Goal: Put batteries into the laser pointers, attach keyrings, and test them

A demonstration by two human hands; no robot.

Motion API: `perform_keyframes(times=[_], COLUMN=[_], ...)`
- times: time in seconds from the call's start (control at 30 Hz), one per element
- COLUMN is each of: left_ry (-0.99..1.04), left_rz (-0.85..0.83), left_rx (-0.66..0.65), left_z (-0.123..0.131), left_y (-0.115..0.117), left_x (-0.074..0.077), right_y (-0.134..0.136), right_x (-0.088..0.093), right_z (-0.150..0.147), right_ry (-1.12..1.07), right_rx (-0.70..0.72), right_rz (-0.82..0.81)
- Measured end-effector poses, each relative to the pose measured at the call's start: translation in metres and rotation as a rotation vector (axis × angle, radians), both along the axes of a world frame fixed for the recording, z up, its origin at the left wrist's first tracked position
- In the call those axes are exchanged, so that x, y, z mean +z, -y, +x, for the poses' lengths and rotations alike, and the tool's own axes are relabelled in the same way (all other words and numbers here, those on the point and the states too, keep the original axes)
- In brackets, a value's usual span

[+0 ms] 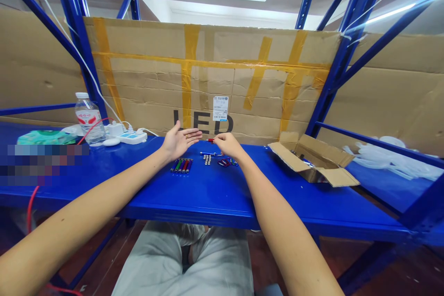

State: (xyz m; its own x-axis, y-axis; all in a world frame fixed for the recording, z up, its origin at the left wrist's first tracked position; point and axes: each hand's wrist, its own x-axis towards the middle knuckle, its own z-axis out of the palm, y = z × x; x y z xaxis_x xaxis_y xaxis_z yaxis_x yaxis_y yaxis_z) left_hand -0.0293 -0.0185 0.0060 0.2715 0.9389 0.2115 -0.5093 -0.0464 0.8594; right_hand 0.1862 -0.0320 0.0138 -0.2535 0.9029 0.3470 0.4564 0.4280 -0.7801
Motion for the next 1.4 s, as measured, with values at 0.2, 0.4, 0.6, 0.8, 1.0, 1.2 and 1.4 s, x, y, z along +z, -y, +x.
perform_keyframes(times=[0.2,0.4,0.6,0.8,1.0,1.2,1.4], left_ry=[-0.008,-0.011,-0.013,-0.014,-0.024,-0.051,-0.042], left_rz=[0.006,0.011,0.018,0.019,0.019,0.053,0.050], left_rx=[0.009,0.010,0.003,0.000,-0.007,-0.015,-0.015], left_z=[0.0008,0.0002,-0.0007,-0.0005,0.0003,0.0000,0.0007], left_y=[0.0007,0.0004,-0.0011,-0.0018,-0.0010,-0.0024,-0.0004], left_x=[0.0001,-0.0003,-0.0011,-0.0013,-0.0013,-0.0033,-0.0028], right_y=[0.0045,0.0049,0.0067,0.0089,0.0053,0.0053,0.0078], right_x=[0.0032,0.0034,0.0041,0.0055,0.0032,0.0034,0.0052], right_z=[-0.0020,-0.0024,-0.0034,-0.0034,-0.0010,-0.0004,-0.0006], right_ry=[0.027,0.026,0.064,0.085,0.076,0.083,0.086], right_rx=[-0.065,-0.030,0.021,0.027,0.037,0.050,0.028], right_rz=[0.005,-0.029,-0.020,-0.026,-0.013,-0.005,-0.002])
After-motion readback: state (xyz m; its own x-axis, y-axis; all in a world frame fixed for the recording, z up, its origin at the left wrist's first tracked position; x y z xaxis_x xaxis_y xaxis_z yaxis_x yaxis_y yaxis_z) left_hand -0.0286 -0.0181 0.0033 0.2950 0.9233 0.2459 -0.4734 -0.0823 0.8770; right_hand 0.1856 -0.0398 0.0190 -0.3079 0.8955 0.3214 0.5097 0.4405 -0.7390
